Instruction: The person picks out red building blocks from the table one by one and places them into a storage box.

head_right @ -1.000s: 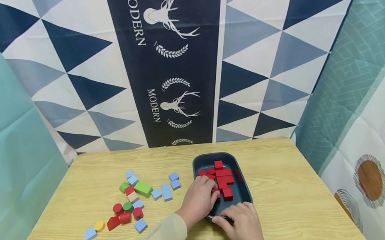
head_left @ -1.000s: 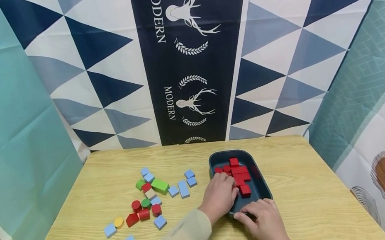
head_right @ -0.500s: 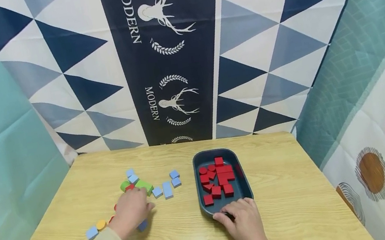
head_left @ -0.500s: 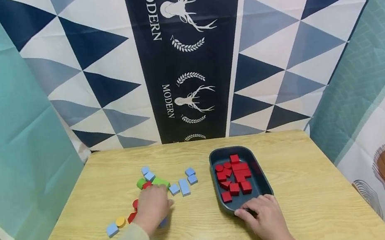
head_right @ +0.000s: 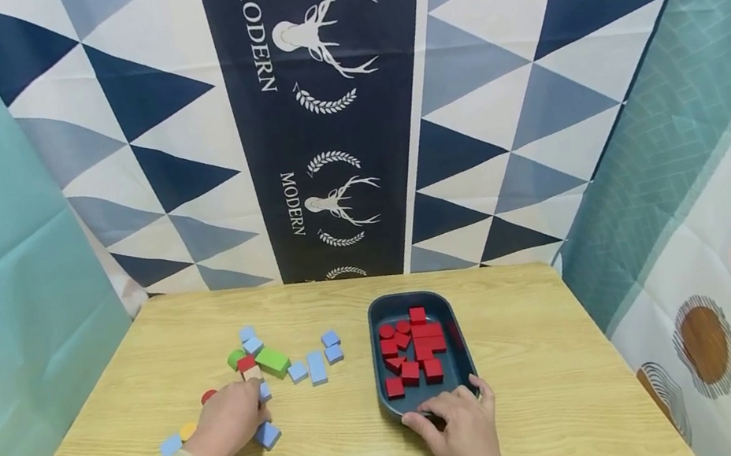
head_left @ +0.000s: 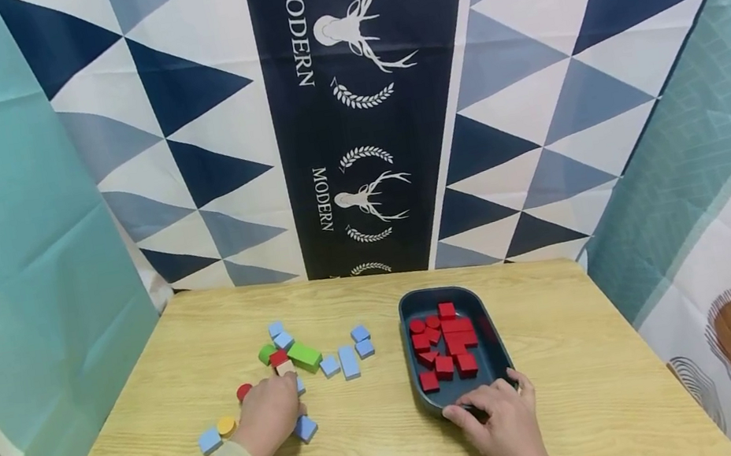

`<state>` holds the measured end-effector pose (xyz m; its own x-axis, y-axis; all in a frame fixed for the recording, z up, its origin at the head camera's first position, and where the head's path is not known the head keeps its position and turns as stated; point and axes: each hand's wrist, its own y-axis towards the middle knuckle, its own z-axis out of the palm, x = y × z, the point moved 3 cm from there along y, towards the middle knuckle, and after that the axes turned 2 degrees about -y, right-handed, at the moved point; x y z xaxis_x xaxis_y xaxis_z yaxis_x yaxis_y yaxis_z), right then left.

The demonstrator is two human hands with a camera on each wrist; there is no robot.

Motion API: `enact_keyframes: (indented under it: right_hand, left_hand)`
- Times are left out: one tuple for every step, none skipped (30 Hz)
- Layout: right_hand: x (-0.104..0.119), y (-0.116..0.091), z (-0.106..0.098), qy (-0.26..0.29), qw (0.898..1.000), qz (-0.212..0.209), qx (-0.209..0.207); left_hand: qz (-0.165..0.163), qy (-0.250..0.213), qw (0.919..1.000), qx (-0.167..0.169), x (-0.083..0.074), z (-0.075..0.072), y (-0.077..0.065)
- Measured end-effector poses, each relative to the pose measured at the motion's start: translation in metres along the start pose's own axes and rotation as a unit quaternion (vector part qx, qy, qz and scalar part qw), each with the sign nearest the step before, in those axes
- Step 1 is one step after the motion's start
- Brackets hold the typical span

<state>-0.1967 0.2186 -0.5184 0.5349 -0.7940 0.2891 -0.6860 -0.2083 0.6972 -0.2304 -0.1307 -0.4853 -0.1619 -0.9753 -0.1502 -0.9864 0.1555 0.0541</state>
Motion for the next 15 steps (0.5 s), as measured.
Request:
enact_keyframes:
  right_hand:
    - [0.0,-0.001,0.0,0.001,1.0,0.0,0.0]
    - [-0.001,-0.001,0.0,0.001,1.0,0.0,0.001]
    - [-0.001,-0.001,-0.001,0.002,1.0,0.0,0.002]
    - [-0.001,-0.001,-0.001,0.002,1.0,0.002,0.003]
    - [-0.002,-0.001,-0.001,0.001,1.0,0.002,0.004]
    - [-0.002,-0.001,-0.002,0.001,1.0,0.003,0.005]
    - [-0.002,-0.001,-0.002,0.001,1.0,0.004,0.006]
    - [-0.003,-0.001,-0.003,0.0,1.0,0.004,0.006]
    - [-0.003,-0.001,-0.003,-0.001,1.0,0.003,0.008]
    - [-0.003,-0.001,-0.003,-0.001,1.0,0.001,0.009]
    - [-0.003,-0.001,-0.003,-0.001,1.0,-0.001,0.012]
    - [-0.004,-0.001,-0.003,-0.001,1.0,-0.003,0.013]
    - [-0.004,-0.001,-0.003,0.0,1.0,-0.005,0.015]
    - [-0.004,-0.001,-0.003,-0.001,1.0,-0.008,0.017]
    - [-0.004,-0.001,-0.003,0.0,1.0,-0.009,0.017]
  left_hand:
    - [0.001,-0.004,1.0,0.0,-0.001,-0.001,0.0]
    - [0.004,-0.01,0.9999,-0.003,-0.002,-0.002,0.001]
    - [0.009,-0.015,0.9998,-0.009,-0.005,-0.004,0.002]
    - [0.017,-0.022,0.9995,-0.017,-0.008,-0.006,0.003]
    - [0.029,-0.036,0.9986,-0.027,-0.014,-0.008,0.004]
    - [0.042,-0.052,0.9971,-0.037,-0.021,-0.011,0.006]
    - [0.058,-0.072,0.9946,-0.046,-0.029,-0.015,0.008]
    - [0.071,-0.096,0.9915,-0.052,-0.039,-0.018,0.01]
    - [0.085,-0.122,0.9874,-0.055,-0.05,-0.021,0.012]
    - [0.098,-0.15,0.9823,-0.054,-0.061,-0.023,0.014]
    - [0.109,-0.18,0.9762,-0.052,-0.073,-0.026,0.016]
    - [0.116,-0.204,0.9708,-0.048,-0.084,-0.027,0.018]
    - [0.124,-0.225,0.9654,-0.044,-0.095,-0.027,0.02]
    - [0.131,-0.24,0.961,-0.042,-0.106,-0.026,0.023]
    - [0.14,-0.251,0.957,-0.039,-0.115,-0.025,0.025]
